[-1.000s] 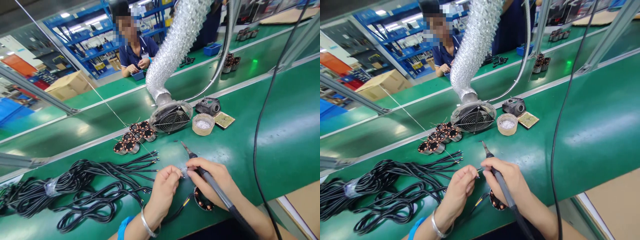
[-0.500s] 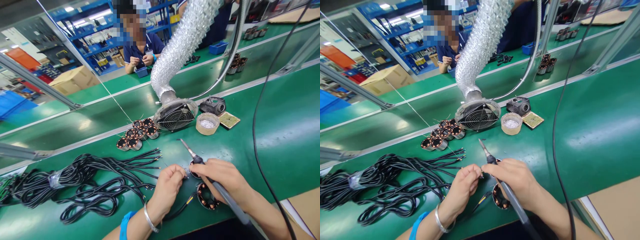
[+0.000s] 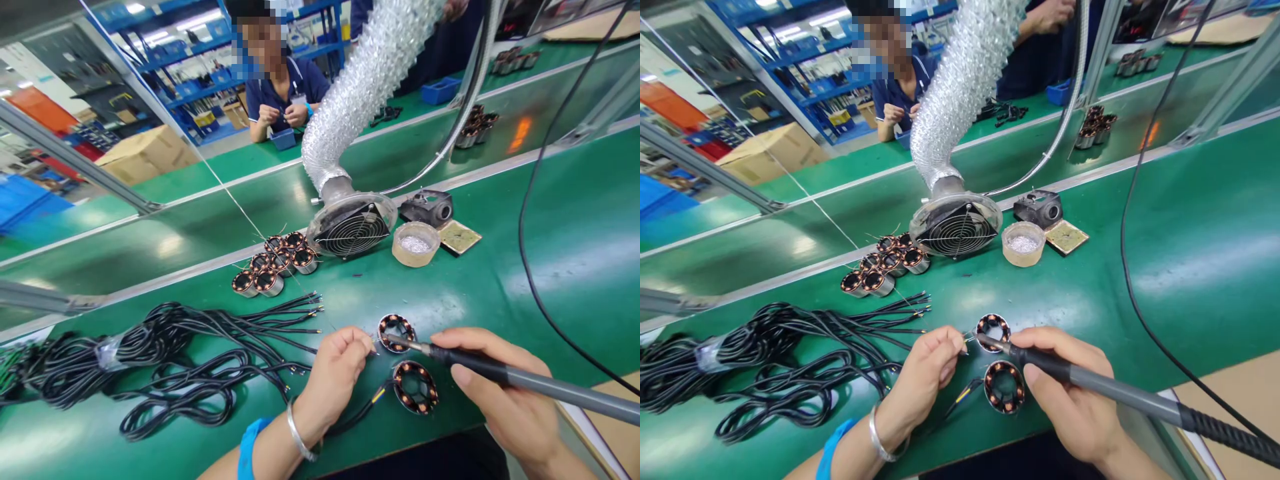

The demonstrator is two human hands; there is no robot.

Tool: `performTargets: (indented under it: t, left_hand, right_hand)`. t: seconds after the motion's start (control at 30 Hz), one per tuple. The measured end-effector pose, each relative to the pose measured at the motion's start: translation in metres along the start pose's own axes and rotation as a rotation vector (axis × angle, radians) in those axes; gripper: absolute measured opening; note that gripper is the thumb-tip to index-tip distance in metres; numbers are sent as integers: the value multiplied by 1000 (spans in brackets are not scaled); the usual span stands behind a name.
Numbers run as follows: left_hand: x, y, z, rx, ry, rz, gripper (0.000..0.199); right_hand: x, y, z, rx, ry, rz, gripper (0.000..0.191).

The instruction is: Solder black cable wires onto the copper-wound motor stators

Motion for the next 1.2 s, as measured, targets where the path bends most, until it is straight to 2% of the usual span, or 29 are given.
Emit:
performTargets:
  t: [0.2, 0.5, 0.7, 1.03, 1.1, 1.2]
  left_hand:
    - [2, 0, -1, -2, 0, -5, 26]
    - [2, -1, -1, 1, 21, 12, 24]
    - [2, 0, -1, 3, 21, 15, 25]
    - [2, 1, -1, -2, 16, 11, 24]
    - [2, 0, -1, -2, 16, 10, 22]
    - [1, 0, 0, 2, 17, 19, 19]
  right_hand:
    - [7, -1, 4, 68, 38, -10, 18]
    - [29, 0, 15, 157, 13, -132, 20]
    - [43, 4, 12, 128, 6, -198, 20]
    - [38, 2, -1, 70, -31, -208, 24]
    - [33, 2, -6, 24, -31, -209, 26]
    - [22, 2, -18, -129, -15, -186, 30]
Point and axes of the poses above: each hand's wrist, its own y-axis towards the middle knuckle, its own z-axis out of the palm, x = y × z, the point moved 7 cm from there along y, towards the middle knuckle, and after that the axes turned 15 degrees about -x, right-handed, at the moved point
